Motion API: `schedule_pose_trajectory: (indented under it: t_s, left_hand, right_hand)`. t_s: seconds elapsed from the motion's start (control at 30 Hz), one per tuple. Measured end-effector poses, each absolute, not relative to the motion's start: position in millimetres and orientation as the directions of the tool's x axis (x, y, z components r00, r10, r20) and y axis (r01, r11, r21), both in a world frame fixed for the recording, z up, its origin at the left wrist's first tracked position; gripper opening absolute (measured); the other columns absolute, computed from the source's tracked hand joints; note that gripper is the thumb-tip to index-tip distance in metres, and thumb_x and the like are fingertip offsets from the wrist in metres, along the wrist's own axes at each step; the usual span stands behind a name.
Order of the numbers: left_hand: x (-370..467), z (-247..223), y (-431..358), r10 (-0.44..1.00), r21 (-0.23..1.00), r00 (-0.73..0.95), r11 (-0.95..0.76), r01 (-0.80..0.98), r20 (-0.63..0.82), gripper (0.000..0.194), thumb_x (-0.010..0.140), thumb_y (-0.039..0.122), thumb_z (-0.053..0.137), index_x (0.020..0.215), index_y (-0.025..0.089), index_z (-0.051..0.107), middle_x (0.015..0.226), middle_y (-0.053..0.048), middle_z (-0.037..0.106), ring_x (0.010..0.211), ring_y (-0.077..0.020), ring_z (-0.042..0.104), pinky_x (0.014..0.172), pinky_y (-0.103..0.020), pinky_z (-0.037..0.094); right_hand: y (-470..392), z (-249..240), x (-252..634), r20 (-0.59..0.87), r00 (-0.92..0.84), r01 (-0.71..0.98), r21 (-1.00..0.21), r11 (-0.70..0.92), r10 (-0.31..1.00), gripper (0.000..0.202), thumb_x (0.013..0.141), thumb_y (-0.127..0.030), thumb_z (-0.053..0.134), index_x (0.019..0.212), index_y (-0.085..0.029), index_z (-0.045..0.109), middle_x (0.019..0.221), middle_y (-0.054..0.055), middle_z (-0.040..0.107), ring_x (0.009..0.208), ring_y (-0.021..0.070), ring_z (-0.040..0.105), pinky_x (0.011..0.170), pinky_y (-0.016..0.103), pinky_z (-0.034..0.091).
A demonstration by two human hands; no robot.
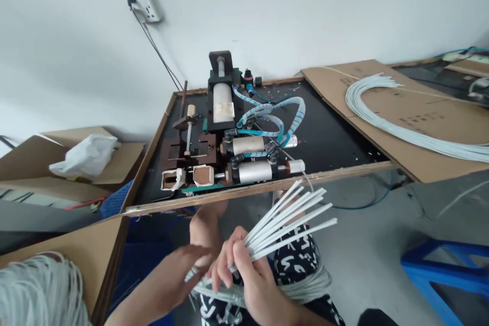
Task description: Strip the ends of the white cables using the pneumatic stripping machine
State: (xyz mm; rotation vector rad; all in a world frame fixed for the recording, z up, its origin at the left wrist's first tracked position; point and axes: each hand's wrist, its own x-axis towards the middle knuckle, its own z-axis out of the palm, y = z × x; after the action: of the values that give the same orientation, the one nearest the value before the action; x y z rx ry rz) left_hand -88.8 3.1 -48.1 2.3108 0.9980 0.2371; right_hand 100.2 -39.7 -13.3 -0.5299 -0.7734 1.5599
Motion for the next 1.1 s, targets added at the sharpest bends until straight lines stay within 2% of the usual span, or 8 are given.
schedule_pose_trajectory:
  t_s: [0.13,0.3,0.4,0.53,0.67,0.87,0.97,1.1]
  left_hand:
    - [-71,15,11,0.906,0.814,0.418,-0.289,0.505,0.062,0.030,0.101,0.037,0.049,0.108,0.023,0.074,0.103,-0.006,0.078,0.095,-0.0215,0.074,0.083,-0.026,0.058]
    - [-35,48,2,0.868,0.923,0.496,-0.208,0.325,0.021,0.039,0.097,0.046,0.060,0.075,0.017,0.074,0.063,-0.003,0.065,0.057,-0.0150,0.058,0.053,-0.022,0.047]
    - [-25,38,-1,0.899,0.963,0.436,-0.074,0.259,-0.048,0.050,0.099,0.050,0.054,0.067,0.016,0.071,0.052,-0.001,0.055,0.044,-0.0110,0.046,0.040,-0.022,0.033]
    - [-19,16,-2,0.973,0.991,0.202,0.097,0.091,-0.113,0.046,0.097,0.055,0.057,0.083,0.016,0.077,0.073,-0.008,0.073,0.049,-0.0120,0.056,0.040,-0.020,0.037]
    - [-17,4,-2,0.960,0.955,0.156,0.254,-0.150,-0.231,0.046,0.091,0.059,0.065,0.092,0.015,0.075,0.078,-0.010,0.077,0.041,-0.0092,0.053,0.033,-0.016,0.030]
    - [-20,3,-9,0.978,0.964,0.071,0.207,-0.166,-0.198,0.050,0.083,0.062,0.072,0.082,0.012,0.075,0.069,-0.011,0.076,0.045,-0.0143,0.064,0.033,-0.016,0.036]
    - [-26,7,-7,0.977,0.971,-0.086,0.181,-0.154,-0.196,0.051,0.083,0.064,0.071,0.087,0.013,0.076,0.071,-0.010,0.076,0.047,-0.0168,0.066,0.035,-0.020,0.044]
    - [-32,6,8,0.970,0.998,-0.237,-0.033,0.046,0.043,0.043,0.088,0.053,0.069,0.069,0.015,0.072,0.056,-0.004,0.068,0.047,-0.0135,0.062,0.046,-0.020,0.048]
  right_hand:
    - [-48,-29,88,0.042,-0.279,-0.598,-0.789,-0.139,0.959,0.045,0.102,-0.060,0.047,0.075,-0.024,0.044,0.059,-0.009,0.035,0.049,0.0098,0.040,0.060,0.026,0.046]
    - [-75,-50,88,-0.335,-0.300,-0.290,-0.860,-0.420,0.893,0.042,0.095,-0.061,0.059,0.072,-0.025,0.058,0.054,-0.003,0.055,0.055,0.0169,0.062,0.062,0.029,0.056]
    - [-81,-56,94,-0.454,-0.091,-0.189,-0.866,-0.463,0.886,0.028,0.092,-0.058,0.067,0.089,-0.031,0.072,0.083,0.002,0.077,0.092,0.0262,0.075,0.076,0.030,0.062]
    - [-71,-52,93,-0.389,0.118,-0.173,-0.914,-0.367,0.914,0.049,0.083,-0.069,0.070,0.112,-0.031,0.076,0.128,0.003,0.073,0.139,0.0313,0.053,0.108,0.033,0.053]
    - [-60,-48,87,-0.247,0.006,-0.158,-0.957,-0.243,0.969,0.059,0.088,-0.073,0.059,0.117,-0.024,0.076,0.126,0.009,0.074,0.130,0.0338,0.060,0.108,0.038,0.051]
    - [-63,-53,82,-0.182,0.044,-0.070,-0.981,-0.179,0.982,0.054,0.091,-0.068,0.059,0.111,-0.022,0.077,0.121,0.015,0.076,0.123,0.0373,0.066,0.103,0.043,0.055]
    - [-62,-51,79,-0.153,-0.024,-0.234,-0.960,-0.155,0.988,0.041,0.099,-0.060,0.053,0.104,-0.025,0.074,0.108,0.012,0.080,0.102,0.0320,0.076,0.087,0.039,0.063]
    - [-62,-48,76,-0.178,0.018,-0.466,-0.872,-0.149,0.984,0.033,0.101,-0.053,0.054,0.095,-0.027,0.072,0.108,0.008,0.081,0.096,0.0258,0.079,0.088,0.033,0.064]
